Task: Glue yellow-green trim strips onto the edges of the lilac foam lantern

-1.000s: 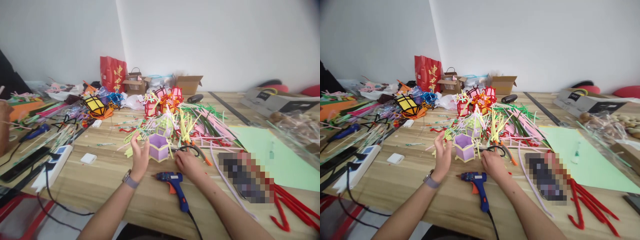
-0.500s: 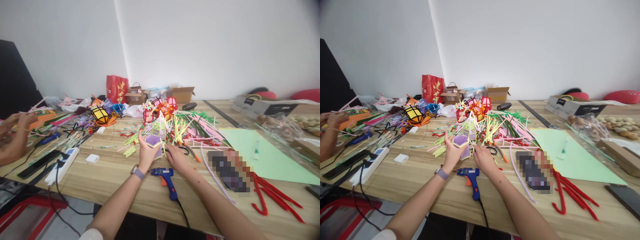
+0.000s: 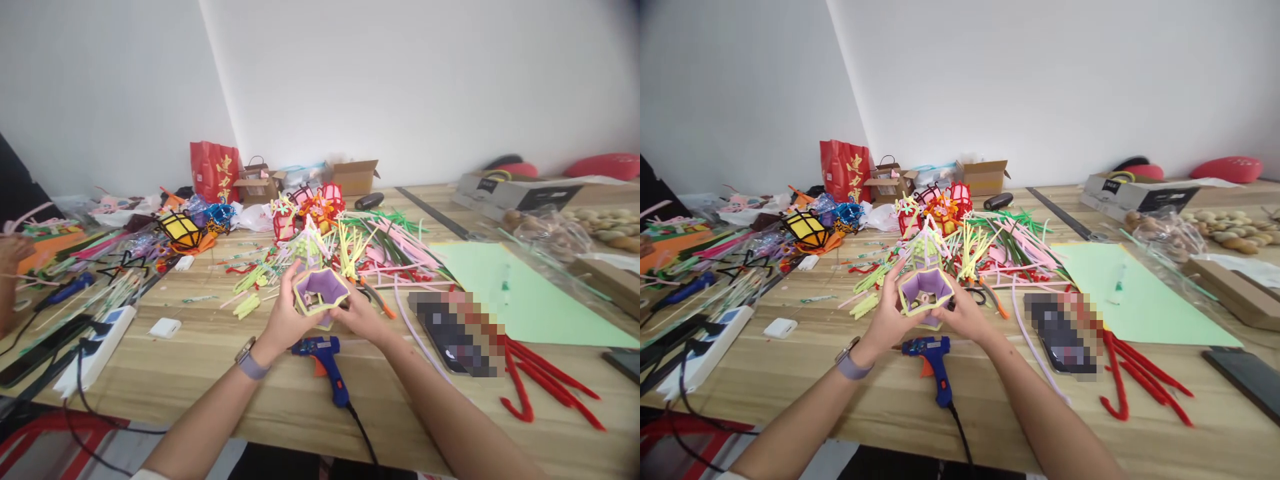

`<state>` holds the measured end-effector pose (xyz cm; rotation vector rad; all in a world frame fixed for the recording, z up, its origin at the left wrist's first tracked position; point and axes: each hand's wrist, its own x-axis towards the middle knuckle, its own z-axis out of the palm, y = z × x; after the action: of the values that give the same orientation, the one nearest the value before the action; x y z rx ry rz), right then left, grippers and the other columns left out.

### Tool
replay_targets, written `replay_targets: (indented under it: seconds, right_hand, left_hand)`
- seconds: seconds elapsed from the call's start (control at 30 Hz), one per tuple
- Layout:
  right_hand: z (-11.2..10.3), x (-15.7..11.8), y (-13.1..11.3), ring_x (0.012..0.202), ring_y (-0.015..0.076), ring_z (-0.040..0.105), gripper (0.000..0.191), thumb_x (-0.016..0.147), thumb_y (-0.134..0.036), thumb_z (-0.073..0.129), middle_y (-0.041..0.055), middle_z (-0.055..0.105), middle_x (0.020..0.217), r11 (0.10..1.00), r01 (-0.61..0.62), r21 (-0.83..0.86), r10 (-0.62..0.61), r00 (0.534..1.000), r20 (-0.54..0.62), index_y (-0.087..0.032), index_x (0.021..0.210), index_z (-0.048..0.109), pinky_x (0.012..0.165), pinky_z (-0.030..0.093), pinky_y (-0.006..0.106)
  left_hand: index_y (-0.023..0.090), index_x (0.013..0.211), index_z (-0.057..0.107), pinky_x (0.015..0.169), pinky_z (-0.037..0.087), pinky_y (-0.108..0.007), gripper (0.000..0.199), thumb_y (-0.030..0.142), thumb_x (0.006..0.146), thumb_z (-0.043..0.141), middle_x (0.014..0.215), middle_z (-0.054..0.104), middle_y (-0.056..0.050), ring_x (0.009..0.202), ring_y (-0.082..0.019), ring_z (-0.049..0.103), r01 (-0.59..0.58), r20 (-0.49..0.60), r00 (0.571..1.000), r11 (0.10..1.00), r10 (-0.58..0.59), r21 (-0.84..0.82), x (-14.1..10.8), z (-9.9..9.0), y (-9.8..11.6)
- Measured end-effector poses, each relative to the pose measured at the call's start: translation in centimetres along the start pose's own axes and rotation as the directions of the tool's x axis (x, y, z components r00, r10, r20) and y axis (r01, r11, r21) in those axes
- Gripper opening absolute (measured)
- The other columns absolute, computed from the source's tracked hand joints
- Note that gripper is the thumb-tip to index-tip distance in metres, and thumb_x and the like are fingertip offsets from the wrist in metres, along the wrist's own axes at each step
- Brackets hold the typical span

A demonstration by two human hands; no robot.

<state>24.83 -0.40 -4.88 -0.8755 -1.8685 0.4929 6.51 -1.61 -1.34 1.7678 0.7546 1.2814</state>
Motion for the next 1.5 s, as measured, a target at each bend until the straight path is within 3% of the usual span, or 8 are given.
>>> replay_targets:
  seconds: [0.33, 0.43, 0.6, 1.03, 1.2, 1.27, 1.37, 1.5]
  right_hand:
    - [-0.3, 0.0, -0.8, 0.117, 0.0297, 0.057, 0.072, 0.075, -0.06, 0.067, 0.0128, 0.06, 0.129, 0.984, -0.13, 0.121, 0.141, 0.987, -0.081, -0.021, 0.134, 0.051, 0.099, 0.045, 0.043]
    - [-0.2, 0.0, -1.0, 0.116, 0.0297, 0.056, 0.075, 0.074, -0.066, 0.063, 0.0124, 0.058, 0.127, 0.971, -0.156, 0.18, 0.177, 0.979, -0.106, -0.022, 0.133, 0.049, 0.097, 0.046, 0.043]
    - [0.1, -0.1, -1.1, 0.104, 0.0282, 0.06, 0.086, 0.066, -0.075, 0.065, 0.0116, 0.059, 0.118, 0.946, -0.193, 0.26, 0.222, 0.971, -0.088, -0.021, 0.13, 0.047, 0.088, 0.05, 0.04]
    - [0.9, -0.6, -2.2, 0.116, 0.0314, 0.056, 0.086, 0.068, -0.076, 0.062, 0.0137, 0.057, 0.126, 0.976, -0.076, 0.206, 0.075, 0.997, 0.009, -0.021, 0.132, 0.046, 0.095, 0.048, 0.042]
    - [0.9, -0.8, -1.4, 0.135, 0.033, 0.04, 0.096, 0.07, -0.077, 0.057, 0.0156, 0.038, 0.149, 0.978, -0.1, 0.185, 0.108, 0.994, -0.032, -0.027, 0.147, 0.029, 0.103, 0.041, 0.046]
    - [0.8, -0.8, -1.5, 0.132, 0.0308, 0.043, 0.074, 0.08, -0.07, 0.054, 0.014, 0.045, 0.143, 0.991, -0.084, 0.101, 0.098, 0.985, -0.143, -0.028, 0.14, 0.04, 0.103, 0.04, 0.047]
    - [0.5, -0.6, -2.4, 0.112, 0.0273, 0.055, 0.036, 0.09, -0.053, 0.054, 0.0109, 0.062, 0.113, 0.993, -0.054, -0.109, 0.023, 0.964, -0.264, -0.027, 0.112, 0.063, 0.095, 0.042, 0.045]
    - [1.2, -0.6, -3.5, 0.096, 0.026, 0.058, 0.031, 0.084, -0.052, 0.063, 0.0088, 0.064, 0.098, 0.973, -0.058, -0.224, 0.01, 0.978, -0.209, -0.025, 0.1, 0.068, 0.085, 0.043, 0.042]
  left_hand:
    - [0.029, 0.15, -0.001, 0.111, 0.036, -0.044, 0.124, 0.041, 0.063, 0.085, 0.158, 0.02, -0.02, 0.14, -0.031, 0.038, 0.064, 0.134, 0.99, 0.978, -0.038, -0.196, 1.7, -0.9, -1.3]
    - [0.027, 0.15, 0.005, 0.112, 0.033, -0.044, 0.125, 0.042, 0.057, 0.088, 0.154, 0.03, -0.019, 0.14, -0.031, 0.036, 0.127, 0.146, 0.984, 0.972, -0.098, -0.199, 1.7, -0.7, -1.9]
    - [0.019, 0.133, 0.041, 0.106, 0.039, -0.042, 0.088, 0.037, 0.06, 0.087, 0.135, 0.053, -0.015, 0.127, -0.03, 0.05, 0.136, 0.167, 0.979, 0.987, -0.12, -0.089, 0.7, -0.2, -1.9]
    - [0.022, 0.134, 0.045, 0.098, 0.045, -0.038, 0.087, 0.036, 0.06, 0.087, 0.128, 0.059, -0.01, 0.117, -0.028, 0.056, 0.144, 0.117, 0.984, 0.986, -0.134, -0.085, -1.3, -1.4, -2.5]
    - [0.023, 0.132, 0.046, 0.101, 0.044, -0.044, 0.075, 0.035, 0.067, 0.081, 0.129, 0.058, -0.011, 0.12, -0.03, 0.054, 0.094, -0.114, 0.99, 0.984, -0.077, 0.15, -1.2, -2.1, -3.0]
    - [0.025, 0.135, 0.043, 0.108, 0.037, -0.048, 0.071, 0.025, 0.072, 0.076, 0.135, 0.053, -0.012, 0.129, -0.03, 0.047, -0.014, -0.176, 0.98, 0.916, 0.091, 0.4, -1.1, -2.5, -3.2]
    - [0.025, 0.138, 0.04, 0.112, 0.031, -0.051, 0.066, 0.014, 0.078, 0.065, 0.14, 0.048, -0.012, 0.134, -0.03, 0.04, -0.153, -0.088, 0.953, 0.712, 0.29, 0.686, -1.0, -3.0, -3.4]
    - [0.022, 0.14, 0.039, 0.111, 0.031, -0.053, 0.064, 0.015, 0.081, 0.061, 0.143, 0.044, -0.015, 0.135, -0.033, 0.036, -0.199, 0.035, 0.945, 0.488, 0.324, 0.85, -1.6, -2.9, -3.4]
